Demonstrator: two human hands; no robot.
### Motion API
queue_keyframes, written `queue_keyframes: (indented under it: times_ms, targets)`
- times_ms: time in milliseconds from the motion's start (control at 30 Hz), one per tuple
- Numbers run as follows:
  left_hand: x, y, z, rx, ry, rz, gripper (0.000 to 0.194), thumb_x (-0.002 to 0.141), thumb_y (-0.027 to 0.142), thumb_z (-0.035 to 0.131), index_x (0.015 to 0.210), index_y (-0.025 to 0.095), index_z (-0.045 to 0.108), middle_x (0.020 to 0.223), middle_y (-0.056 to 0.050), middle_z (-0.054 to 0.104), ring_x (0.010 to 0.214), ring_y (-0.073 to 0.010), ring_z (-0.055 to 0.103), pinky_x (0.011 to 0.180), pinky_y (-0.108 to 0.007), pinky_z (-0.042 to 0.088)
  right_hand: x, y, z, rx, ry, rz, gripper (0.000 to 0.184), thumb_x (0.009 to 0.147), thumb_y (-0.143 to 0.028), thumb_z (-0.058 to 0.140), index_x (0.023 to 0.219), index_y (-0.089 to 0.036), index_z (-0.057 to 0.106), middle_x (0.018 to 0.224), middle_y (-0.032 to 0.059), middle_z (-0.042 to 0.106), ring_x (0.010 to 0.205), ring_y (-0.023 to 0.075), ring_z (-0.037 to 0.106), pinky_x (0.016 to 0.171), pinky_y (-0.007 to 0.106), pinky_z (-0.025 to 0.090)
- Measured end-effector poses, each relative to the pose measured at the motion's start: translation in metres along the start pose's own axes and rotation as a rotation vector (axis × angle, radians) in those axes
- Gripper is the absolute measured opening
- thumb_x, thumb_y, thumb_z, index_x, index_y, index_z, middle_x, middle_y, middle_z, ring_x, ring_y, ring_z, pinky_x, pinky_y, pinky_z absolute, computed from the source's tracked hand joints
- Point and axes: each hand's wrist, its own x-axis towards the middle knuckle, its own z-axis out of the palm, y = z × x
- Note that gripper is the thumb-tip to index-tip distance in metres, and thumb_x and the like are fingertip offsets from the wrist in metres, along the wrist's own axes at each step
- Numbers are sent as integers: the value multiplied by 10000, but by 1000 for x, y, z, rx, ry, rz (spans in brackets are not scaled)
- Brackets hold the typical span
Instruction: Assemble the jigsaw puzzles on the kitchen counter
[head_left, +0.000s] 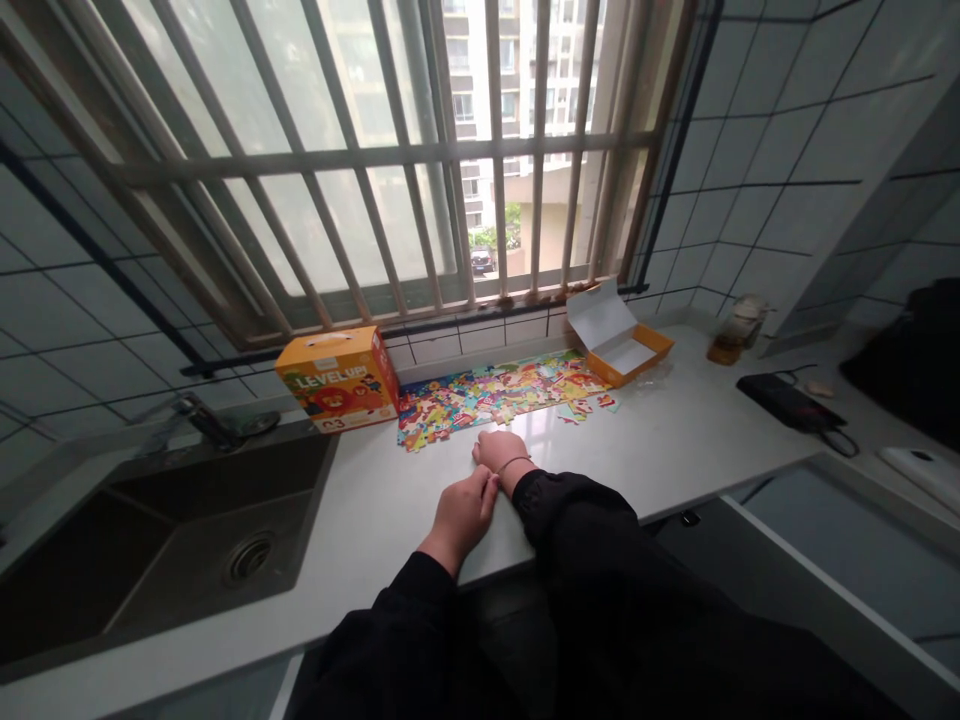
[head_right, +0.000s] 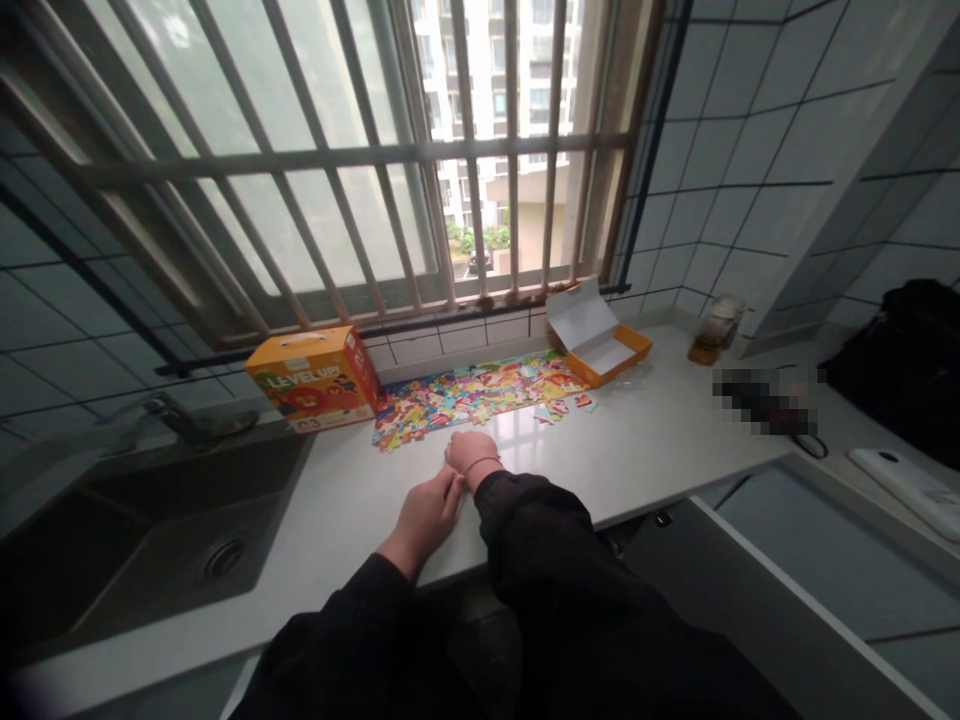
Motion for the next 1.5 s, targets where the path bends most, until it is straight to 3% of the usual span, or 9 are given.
queue_keyframes:
  times_ms: [233,467,600,833,967,1133,1333,1433,1500]
  targets:
    - [34,1,8,-25,55,29,323,1127,446,467,929,262,645,873,-91,772,793,-271,740,715,-349,451,7,-1,0,9,-58,-11,436,1082,-444,750,1436,-199,680,1439,118,697,1213,273,728,1022,502,651]
    - [70,-3,12,-74,60,126,417,1075,542,548,779,257,624,795,-90,719,814,-267,694,769,-359,477,23,9,-5,3,-6,-107,267,1072,-345,630,990,-245,864,1135,145,858,1044,274,806,862,343,588]
    - [88,-14,13,-144,90,149,468,1040,597,564,722,255,580,725,-76,671,739,-238,643,749,-348,460,37,19,-5,13,21,-135,241,1029,-370,656,1033,-281,880,1159,107,870,1106,281,808,873,320,572]
    - [119,-36,10,-271,251,17,568,1136,573,344,691,250,488,671,-47,619,663,-193,567,690,-332,404,45,30,5,48,135,-127,409,1123,-377,476,1131,-229,857,1190,151,852,1097,287,793,842,327,545]
    - [120,-45,7,-393,332,-41,590,1140,582,372,660,247,450,607,-12,539,604,-173,509,656,-330,387,47,39,6,123,200,-156,545,1156,-504,410,935,-257,843,1005,79,853,943,222,767,748,287,468]
    - [120,-47,7,-523,363,-99,580,1127,565,447,643,244,446,580,9,472,573,-161,462,621,-336,372,51,53,5,218,276,-171,552,1147,-436,407,730,-212,690,800,26,759,737,144,648,694,269,390]
    - [122,-46,9,-613,353,-193,596,1119,593,453,635,254,372,582,17,395,566,-158,407,594,-336,375,52,79,-3,475,552,-104,561,1076,-511,445,588,-248,357,543,-22,456,561,136,465,594,272,345]
    - [120,-47,7,-620,355,-209,591,1114,589,444,641,258,317,592,18,356,570,-158,381,596,-339,373,49,112,-17,459,672,4,523,1072,-489,411,601,-263,384,562,-1,472,577,161,461,609,305,331]
    - [119,-47,5,-605,361,-214,585,1111,583,440,647,259,291,598,19,342,574,-157,374,600,-339,373,45,143,-27,298,838,212,476,1063,-488,452,652,-256,517,609,27,556,621,188,508,646,321,363]
